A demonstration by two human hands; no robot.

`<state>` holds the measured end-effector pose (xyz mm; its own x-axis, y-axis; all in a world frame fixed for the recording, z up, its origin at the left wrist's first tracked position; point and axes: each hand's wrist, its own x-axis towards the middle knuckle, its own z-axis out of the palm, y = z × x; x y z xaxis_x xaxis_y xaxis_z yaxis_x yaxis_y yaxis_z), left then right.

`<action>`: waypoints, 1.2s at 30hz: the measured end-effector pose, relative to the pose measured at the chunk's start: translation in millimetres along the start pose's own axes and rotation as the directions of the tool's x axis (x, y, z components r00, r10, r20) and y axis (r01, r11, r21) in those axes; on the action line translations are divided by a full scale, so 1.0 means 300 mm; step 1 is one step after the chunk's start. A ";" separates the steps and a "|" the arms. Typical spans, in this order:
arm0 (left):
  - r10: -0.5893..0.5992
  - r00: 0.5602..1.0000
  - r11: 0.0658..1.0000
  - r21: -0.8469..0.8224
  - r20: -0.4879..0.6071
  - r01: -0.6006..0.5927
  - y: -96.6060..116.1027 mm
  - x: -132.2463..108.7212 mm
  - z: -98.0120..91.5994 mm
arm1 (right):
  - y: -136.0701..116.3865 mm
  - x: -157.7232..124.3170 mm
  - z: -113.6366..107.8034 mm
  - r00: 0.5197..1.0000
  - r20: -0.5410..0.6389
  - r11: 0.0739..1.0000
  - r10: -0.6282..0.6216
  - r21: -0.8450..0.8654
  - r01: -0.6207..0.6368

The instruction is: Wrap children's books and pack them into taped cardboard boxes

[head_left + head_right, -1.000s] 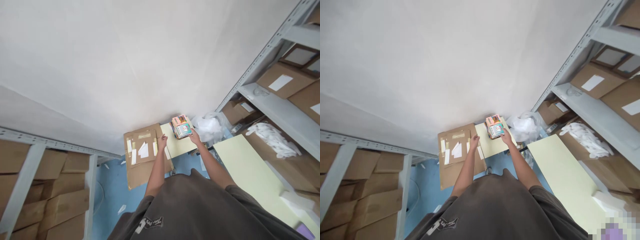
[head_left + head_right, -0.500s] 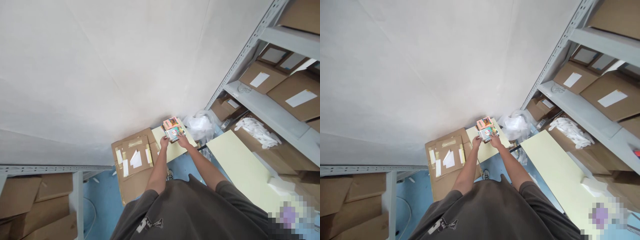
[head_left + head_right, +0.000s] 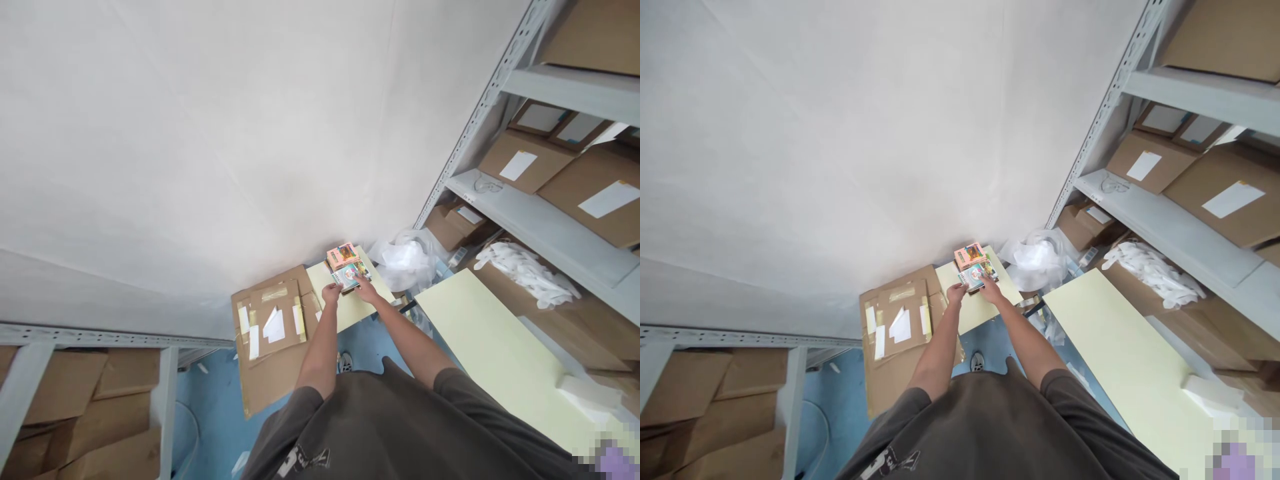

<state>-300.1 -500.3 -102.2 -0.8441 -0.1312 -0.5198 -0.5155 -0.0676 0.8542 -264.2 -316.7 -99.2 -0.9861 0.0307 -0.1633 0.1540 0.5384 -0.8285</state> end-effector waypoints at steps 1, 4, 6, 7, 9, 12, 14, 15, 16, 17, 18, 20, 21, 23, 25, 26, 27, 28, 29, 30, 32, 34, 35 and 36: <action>-0.017 0.999 1.000 -0.001 -0.034 0.017 -0.001 -0.002 0.007 | 0.002 0.000 -0.004 1.000 -0.001 1.000 0.001 0.018 -0.001; -0.059 0.995 0.998 -0.019 -0.085 0.057 0.003 -0.007 0.002 | 0.013 0.001 -0.030 0.999 -0.044 0.995 -0.021 0.094 0.025; -0.064 0.995 0.997 -0.037 -0.076 0.061 0.015 -0.012 -0.029 | 0.019 0.002 -0.053 0.994 -0.107 0.986 -0.019 0.161 0.036; -0.061 0.995 0.997 -0.046 -0.073 0.058 0.027 -0.015 -0.050 | 0.018 0.004 -0.064 0.992 -0.128 0.979 -0.007 0.202 0.033; -0.038 0.998 0.998 -0.059 -0.042 0.035 0.062 -0.024 -0.094 | 0.007 0.009 -0.088 0.992 -0.125 0.952 0.035 0.305 0.005; 0.032 0.995 0.999 -0.047 0.093 -0.028 0.152 -0.044 -0.133 | -0.038 0.020 -0.136 0.997 -0.067 0.886 0.042 0.464 -0.006; 0.090 0.974 0.996 -0.024 0.208 -0.087 0.229 -0.062 -0.125 | -0.078 0.024 -0.191 0.999 -0.053 0.843 -0.011 0.537 0.038; 0.115 0.960 0.993 -0.014 0.257 -0.115 0.268 -0.073 -0.109 | -0.097 0.023 -0.229 0.998 -0.049 0.827 -0.037 0.559 0.058; 0.138 0.943 0.990 -0.008 0.303 -0.142 0.308 -0.086 -0.085 | -0.113 0.018 -0.274 0.997 -0.047 0.817 -0.055 0.572 0.072; 0.158 0.925 0.986 -0.008 0.346 -0.166 0.345 -0.100 -0.053 | -0.125 0.009 -0.326 0.997 -0.046 0.813 -0.064 0.577 0.079; 0.172 0.906 0.983 -0.010 0.388 -0.182 0.379 -0.117 -0.013 | -0.131 -0.007 -0.384 0.997 -0.043 0.812 -0.068 0.577 0.080; 0.186 0.867 0.980 -0.018 0.462 -0.200 0.436 -0.156 0.089 | -0.125 -0.060 -0.515 0.997 -0.024 0.813 -0.075 0.577 0.075; 0.194 0.846 0.978 -0.027 0.496 -0.209 0.458 -0.180 0.151 | -0.111 -0.098 -0.583 0.997 -0.006 0.810 -0.076 0.582 0.065; 0.227 0.802 0.971 -0.063 0.552 -0.231 0.486 -0.238 0.295 | -0.068 -0.197 -0.715 0.998 0.022 0.790 -0.058 0.612 0.032; 0.277 0.744 0.960 -0.137 0.609 -0.246 0.486 -0.313 0.458 | -0.007 -0.319 -0.832 1.000 -0.025 0.747 0.003 0.665 0.014; 0.292 0.710 0.956 -0.170 0.641 -0.239 0.474 -0.357 0.542 | 0.028 -0.386 -0.882 0.996 -0.079 0.715 0.046 0.699 0.023; 0.288 0.676 0.957 -0.186 0.678 -0.222 0.454 -0.405 0.627 | 0.064 -0.454 -0.926 0.985 -0.144 0.677 0.094 0.734 0.042; 0.265 0.641 0.964 -0.176 0.721 -0.200 0.426 -0.456 0.709 | 0.100 -0.524 -0.966 0.967 -0.208 0.639 0.144 0.766 0.069; 0.226 0.604 0.973 -0.146 0.764 -0.180 0.390 -0.509 0.789 | 0.137 -0.593 -1.001 0.945 -0.265 0.603 0.193 0.792 0.099; 0.183 0.567 0.980 -0.105 0.803 -0.167 0.348 -0.564 0.865 | 0.173 -0.662 -1.032 0.919 -0.314 0.572 0.239 0.810 0.128; 0.125 0.494 0.984 -0.045 0.861 -0.170 0.255 -0.673 1.006 | 0.243 -0.799 -1.089 0.866 -0.389 0.539 0.315 0.824 0.175; 0.108 0.431 0.982 -0.028 0.896 -0.188 0.165 -0.778 1.132 | 0.309 -0.935 -1.141 0.814 -0.448 0.540 0.371 0.817 0.204; 0.099 0.404 0.980 -0.019 0.909 -0.198 0.125 -0.827 1.190 | 0.341 -1.003 -1.167 0.788 -0.471 0.544 0.396 0.812 0.212; 0.082 0.375 0.979 -0.003 0.923 -0.206 0.090 -0.875 1.246 | 0.370 -1.070 -1.192 0.763 -0.490 0.547 0.422 0.808 0.216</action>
<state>-147.4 -98.0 53.2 -0.4945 0.8587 -0.1349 -0.3305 -0.0422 0.9429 47.0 34.4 52.6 -0.7179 0.6631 -0.2120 -0.0782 -0.3795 -0.9219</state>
